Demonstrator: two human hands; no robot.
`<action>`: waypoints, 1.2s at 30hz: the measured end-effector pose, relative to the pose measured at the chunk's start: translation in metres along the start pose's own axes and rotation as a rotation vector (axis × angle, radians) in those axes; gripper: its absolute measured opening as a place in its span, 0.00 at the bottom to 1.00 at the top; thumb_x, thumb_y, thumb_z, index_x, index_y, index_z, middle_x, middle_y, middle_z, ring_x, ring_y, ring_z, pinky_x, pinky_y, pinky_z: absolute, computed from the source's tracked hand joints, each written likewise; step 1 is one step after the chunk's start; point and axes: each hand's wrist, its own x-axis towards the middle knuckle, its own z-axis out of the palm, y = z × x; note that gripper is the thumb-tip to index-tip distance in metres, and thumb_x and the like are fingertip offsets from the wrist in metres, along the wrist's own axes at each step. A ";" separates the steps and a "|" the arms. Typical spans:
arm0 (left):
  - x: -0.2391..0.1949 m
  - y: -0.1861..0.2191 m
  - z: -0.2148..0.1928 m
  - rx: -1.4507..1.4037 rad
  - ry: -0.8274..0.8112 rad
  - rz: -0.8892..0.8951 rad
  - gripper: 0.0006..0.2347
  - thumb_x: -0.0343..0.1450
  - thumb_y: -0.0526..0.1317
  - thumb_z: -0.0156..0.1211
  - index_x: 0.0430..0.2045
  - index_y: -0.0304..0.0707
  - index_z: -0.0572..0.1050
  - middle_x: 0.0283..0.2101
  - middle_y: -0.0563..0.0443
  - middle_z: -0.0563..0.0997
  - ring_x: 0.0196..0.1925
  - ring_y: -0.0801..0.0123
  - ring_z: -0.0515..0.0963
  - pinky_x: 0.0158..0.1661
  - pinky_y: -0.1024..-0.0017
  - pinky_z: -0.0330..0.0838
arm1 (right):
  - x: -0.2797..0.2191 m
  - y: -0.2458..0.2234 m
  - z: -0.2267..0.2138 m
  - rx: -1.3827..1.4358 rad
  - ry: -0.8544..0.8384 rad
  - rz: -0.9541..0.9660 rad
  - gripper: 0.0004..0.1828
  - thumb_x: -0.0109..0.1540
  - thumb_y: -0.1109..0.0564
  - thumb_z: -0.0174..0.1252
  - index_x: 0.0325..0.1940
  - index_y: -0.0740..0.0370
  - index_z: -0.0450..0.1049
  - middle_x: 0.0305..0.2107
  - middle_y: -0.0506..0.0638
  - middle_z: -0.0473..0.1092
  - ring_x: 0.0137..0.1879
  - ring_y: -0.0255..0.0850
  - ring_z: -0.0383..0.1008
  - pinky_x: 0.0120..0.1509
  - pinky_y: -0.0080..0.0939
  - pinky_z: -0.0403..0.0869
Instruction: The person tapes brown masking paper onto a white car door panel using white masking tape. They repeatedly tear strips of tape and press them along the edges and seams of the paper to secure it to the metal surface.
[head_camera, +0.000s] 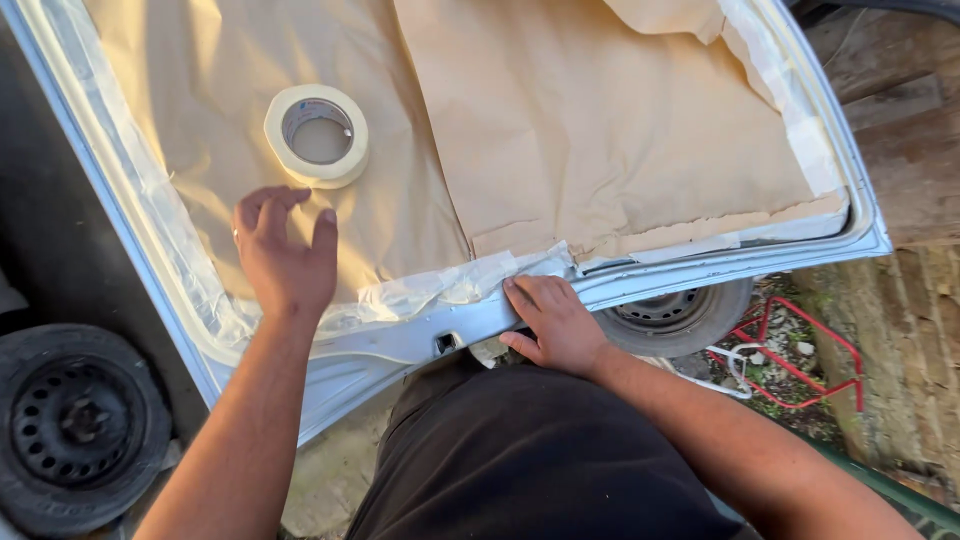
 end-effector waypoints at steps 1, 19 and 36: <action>-0.001 0.000 0.000 -0.010 0.001 -0.002 0.16 0.65 0.35 0.81 0.44 0.44 0.83 0.51 0.46 0.77 0.57 0.45 0.80 0.58 0.53 0.71 | 0.007 0.001 -0.003 -0.009 -0.003 0.004 0.43 0.74 0.31 0.53 0.82 0.63 0.61 0.66 0.63 0.64 0.73 0.60 0.67 0.79 0.65 0.61; 0.055 0.018 0.025 0.253 -0.326 -0.168 0.30 0.63 0.56 0.84 0.57 0.44 0.83 0.73 0.29 0.61 0.71 0.25 0.68 0.66 0.35 0.60 | -0.007 -0.022 -0.041 0.405 0.106 0.209 0.16 0.64 0.47 0.72 0.52 0.56 0.87 0.45 0.61 0.83 0.58 0.66 0.81 0.63 0.62 0.79; -0.059 0.102 -0.032 -0.671 -0.790 -0.661 0.16 0.61 0.43 0.88 0.38 0.39 0.89 0.37 0.44 0.90 0.37 0.71 0.87 0.40 0.71 0.84 | 0.010 -0.096 -0.106 0.395 0.192 0.165 0.28 0.59 0.33 0.76 0.45 0.58 0.80 0.30 0.57 0.75 0.42 0.64 0.82 0.48 0.63 0.79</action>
